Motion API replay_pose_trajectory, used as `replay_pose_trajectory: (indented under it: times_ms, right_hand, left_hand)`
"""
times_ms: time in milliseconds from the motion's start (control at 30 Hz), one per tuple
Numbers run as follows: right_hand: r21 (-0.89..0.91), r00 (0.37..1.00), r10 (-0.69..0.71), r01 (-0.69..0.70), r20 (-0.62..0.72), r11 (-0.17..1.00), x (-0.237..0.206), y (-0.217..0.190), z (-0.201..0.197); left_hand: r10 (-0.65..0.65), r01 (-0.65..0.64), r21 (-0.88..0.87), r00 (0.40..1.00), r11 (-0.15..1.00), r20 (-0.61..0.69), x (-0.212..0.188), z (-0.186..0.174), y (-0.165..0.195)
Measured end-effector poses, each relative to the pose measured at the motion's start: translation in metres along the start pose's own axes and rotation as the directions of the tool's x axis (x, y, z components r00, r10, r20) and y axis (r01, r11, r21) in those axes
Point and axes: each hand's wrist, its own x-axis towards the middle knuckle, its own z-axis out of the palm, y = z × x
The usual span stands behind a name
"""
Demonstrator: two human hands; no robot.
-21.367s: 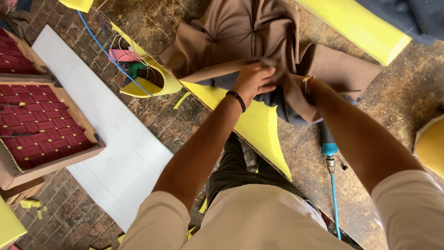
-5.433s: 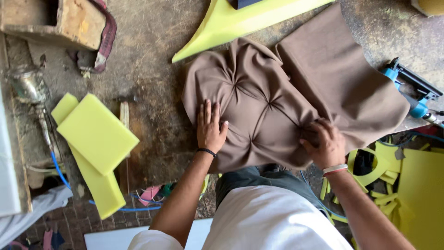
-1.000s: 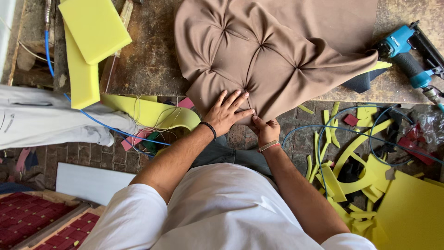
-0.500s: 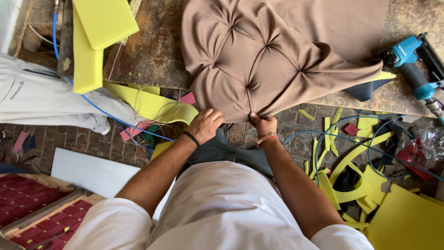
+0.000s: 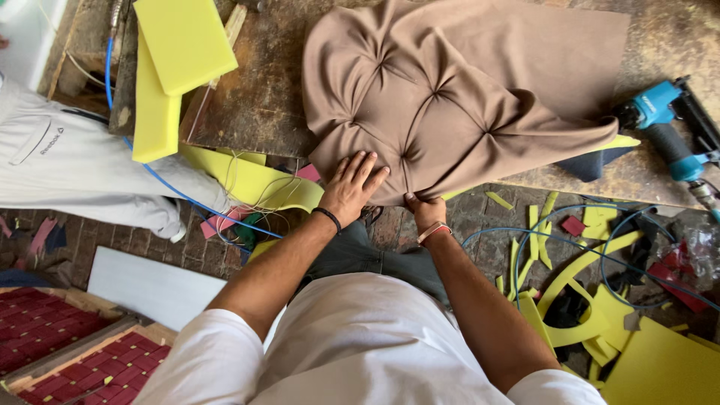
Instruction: The person staples brown fabric onto a yellow foam cushion using a pneumatic staple gun. They repeatedly pull and fold the fabric to create tufted indentations, then secure the edges to the underside of the cushion.
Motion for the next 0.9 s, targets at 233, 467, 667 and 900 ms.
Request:
replay_pose_trajectory:
  times_ms: [233,467,667,900]
  right_hand:
    - [0.122,0.96,-0.217,0.197,0.179,0.973,-0.021,-0.066,-0.008]
    - [0.462,0.82,-0.538,0.406,0.197,0.788,-0.024,-0.191,0.02]
    - [0.341,0.936,-0.346,0.303,0.071,0.89,0.037,-0.233,0.075]
    - [0.105,0.965,-0.225,0.24,-0.138,0.965,0.096,-0.228,0.098]
  left_hand:
    - [0.032,-0.045,-0.238,0.998,0.97,-0.057,0.05,-0.149,-0.013]
    - [-0.204,0.164,-0.5,0.979,0.85,-0.025,0.134,-0.304,-0.045]
    - [-0.296,0.322,-0.667,0.942,0.672,0.157,0.159,-0.29,-0.094]
    - [0.447,0.41,-0.88,0.758,0.24,0.475,0.268,-0.183,-0.239]
